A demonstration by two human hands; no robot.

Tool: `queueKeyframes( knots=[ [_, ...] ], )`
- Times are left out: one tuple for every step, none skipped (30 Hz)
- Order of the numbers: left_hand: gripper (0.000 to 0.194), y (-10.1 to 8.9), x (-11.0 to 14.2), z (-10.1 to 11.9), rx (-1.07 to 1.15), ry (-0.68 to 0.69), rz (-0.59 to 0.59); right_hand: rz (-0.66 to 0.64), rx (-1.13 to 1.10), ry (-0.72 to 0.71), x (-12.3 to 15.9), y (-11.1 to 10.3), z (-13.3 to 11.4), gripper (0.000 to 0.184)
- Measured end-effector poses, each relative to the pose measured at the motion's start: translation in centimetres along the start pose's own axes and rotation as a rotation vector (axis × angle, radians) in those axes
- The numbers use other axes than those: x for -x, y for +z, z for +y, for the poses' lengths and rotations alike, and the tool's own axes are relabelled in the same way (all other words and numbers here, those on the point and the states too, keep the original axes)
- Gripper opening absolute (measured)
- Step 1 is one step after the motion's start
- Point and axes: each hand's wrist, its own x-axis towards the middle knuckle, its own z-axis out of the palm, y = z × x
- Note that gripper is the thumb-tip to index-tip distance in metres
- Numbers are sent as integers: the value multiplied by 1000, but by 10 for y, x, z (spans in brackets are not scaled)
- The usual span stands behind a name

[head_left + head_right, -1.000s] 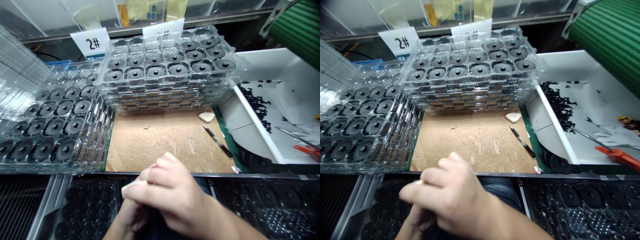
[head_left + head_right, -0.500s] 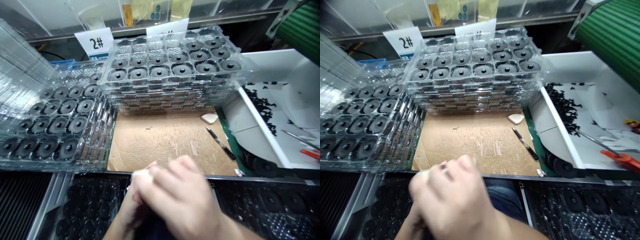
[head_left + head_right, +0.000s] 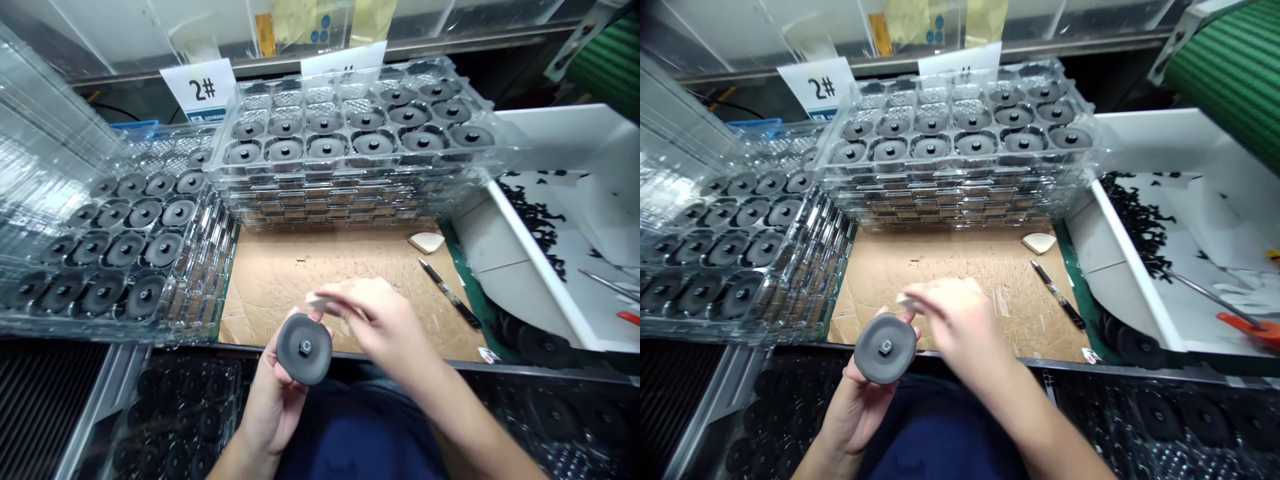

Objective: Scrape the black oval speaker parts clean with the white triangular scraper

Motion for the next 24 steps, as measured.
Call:
queueKeyframes(
  knots=[
    [60,0,-1,1,36,4,15,-4,17,84,5,4,14,22],
    [63,0,-1,2,71,5,30,-13,26,136,12,10,27,22],
    [64,-1,-2,2,100,0,39,-21,24,158,21,17,38,21],
    [64,-2,-3,3,120,-4,44,-35,12,161,31,26,48,21],
    [64,-2,-3,4,129,-6,47,-47,-2,170,41,34,55,21],
    [62,-3,-4,5,134,-7,48,-56,-16,181,49,41,59,21],
    [60,-4,-5,6,138,-7,45,-56,-28,194,55,45,61,20],
    [59,-4,-5,6,140,-6,39,-47,-37,211,59,45,60,19],
    [58,-4,-5,6,138,-10,27,-31,-44,231,59,43,56,19],
    [58,-3,-5,6,132,-12,15,-9,-49,252,56,37,49,19],
    [58,-2,-5,5,124,-16,5,26,-57,271,51,30,39,20],
    [60,0,-4,4,115,-14,5,66,-72,277,44,21,27,20],
    [61,2,-3,3,104,-8,11,106,-91,265,36,13,13,21],
    [61,4,-2,1,98,-5,18,158,-133,220,29,6,-1,21],
    [58,5,-1,0,100,-17,23,173,-172,133,23,0,-15,22],
    [53,5,-1,-1,106,-40,26,153,-189,42,19,-4,-26,24],
    [48,5,-1,-2,109,-64,17,93,-204,-19,16,-6,-35,24],
    [45,4,-1,-2,109,-78,5,-4,-206,-47,14,-7,-42,25],
    [43,3,-1,-2,103,-77,0,-108,-201,-40,13,-8,-45,25],
    [43,3,-2,-1,88,-63,7,-201,-193,-12,13,-8,-47,24],
    [46,2,-2,-1,68,-44,16,-260,-184,21,13,-7,-47,24],
    [49,3,-3,0,51,-36,17,-257,-176,33,12,-5,-46,24],
    [49,5,-2,1,39,-51,12,-184,-163,20,12,-4,-45,24],
    [48,7,-2,3,29,-74,-2,-87,-155,-6,11,-2,-44,26]
  ],
)
